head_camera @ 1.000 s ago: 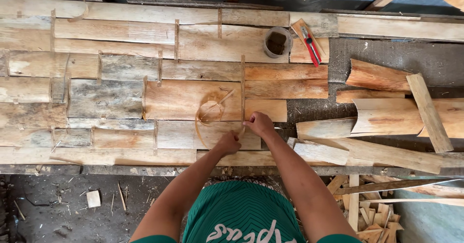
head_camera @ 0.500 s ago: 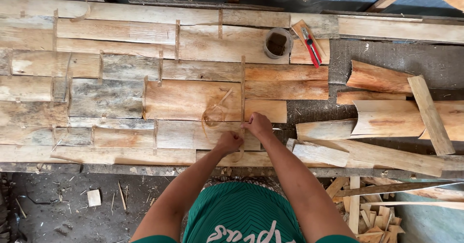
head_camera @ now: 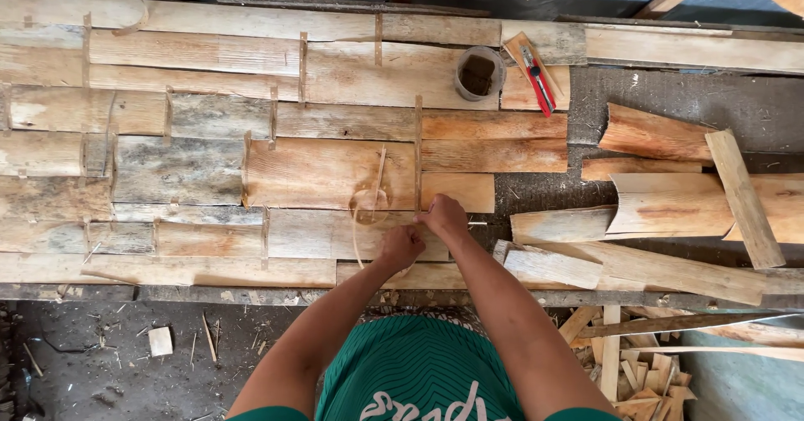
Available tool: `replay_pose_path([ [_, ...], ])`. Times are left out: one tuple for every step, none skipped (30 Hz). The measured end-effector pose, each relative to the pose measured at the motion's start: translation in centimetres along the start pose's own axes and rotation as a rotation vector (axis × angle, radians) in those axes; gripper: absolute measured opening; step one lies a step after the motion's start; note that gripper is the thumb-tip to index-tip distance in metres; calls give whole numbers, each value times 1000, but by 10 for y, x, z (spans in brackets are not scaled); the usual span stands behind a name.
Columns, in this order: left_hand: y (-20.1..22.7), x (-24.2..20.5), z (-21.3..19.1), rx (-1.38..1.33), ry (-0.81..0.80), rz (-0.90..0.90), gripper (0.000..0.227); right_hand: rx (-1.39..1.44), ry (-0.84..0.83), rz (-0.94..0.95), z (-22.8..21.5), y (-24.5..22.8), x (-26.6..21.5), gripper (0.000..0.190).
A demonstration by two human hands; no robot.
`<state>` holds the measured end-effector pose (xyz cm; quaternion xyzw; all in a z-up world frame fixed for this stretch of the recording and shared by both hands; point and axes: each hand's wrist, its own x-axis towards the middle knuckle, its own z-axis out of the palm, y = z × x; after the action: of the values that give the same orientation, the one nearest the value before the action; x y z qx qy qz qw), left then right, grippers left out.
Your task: Assembling bark panels by weaving thin wood strips through them to create a larger sheet.
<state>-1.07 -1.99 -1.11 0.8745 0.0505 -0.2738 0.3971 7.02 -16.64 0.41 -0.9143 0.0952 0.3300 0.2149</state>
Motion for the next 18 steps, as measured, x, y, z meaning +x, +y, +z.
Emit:
replay_pose_path([
  [3, -1, -1, -1, -2, 1, 18, 0, 0, 2, 1, 0, 1, 52],
  [6, -2, -3, 32, -4, 25, 17, 7, 9, 21, 1, -1, 3, 50],
  [8, -3, -5, 64, -6, 50, 16, 14, 18, 41, 2, -1, 4, 49],
  [9, 0, -1, 62, -6, 51, 16, 11, 19, 42, 1, -2, 3, 49],
  [9, 2, 3, 125, -38, 47, 15, 13, -1, 53, 1, -3, 2, 50],
  [8, 4, 6, 189, -69, 42, 15, 16, -22, 62, 1, -5, 0, 51],
  [12, 3, 2, 187, -68, 42, 15, 13, -22, 62, -1, -8, 0, 51],
  [15, 1, -1, 196, -65, 53, 15, 25, -15, 80, -2, -10, -2, 51],
  [18, 0, -4, 205, -61, 65, 17, 36, -7, 99, -4, -12, -3, 52],
  [18, 0, -5, 205, -61, 66, 17, 36, -6, 99, -4, -11, -1, 52],
  [19, 0, -6, 215, -69, 84, 17, 32, -24, 111, -4, -11, 1, 51],
  [20, 0, -7, 224, -78, 102, 17, 28, -43, 123, -4, -11, 3, 50],
  [20, 0, -9, 224, -78, 103, 17, 28, -41, 124, -5, -12, 3, 50],
  [21, -1, -10, 257, -102, 98, 17, 25, -41, 136, -6, -13, 2, 51],
  [21, -2, -11, 290, -127, 93, 18, 21, -41, 149, -7, -15, 1, 52],
  [20, -1, -10, 290, -125, 93, 18, 20, -41, 147, -8, -17, 0, 52],
  [20, -1, -9, 338, -146, 109, 19, -4, -45, 171, -9, -19, -1, 53],
  [20, 1, -8, 389, -166, 126, 21, -25, -47, 196, -11, -21, -1, 54],
])
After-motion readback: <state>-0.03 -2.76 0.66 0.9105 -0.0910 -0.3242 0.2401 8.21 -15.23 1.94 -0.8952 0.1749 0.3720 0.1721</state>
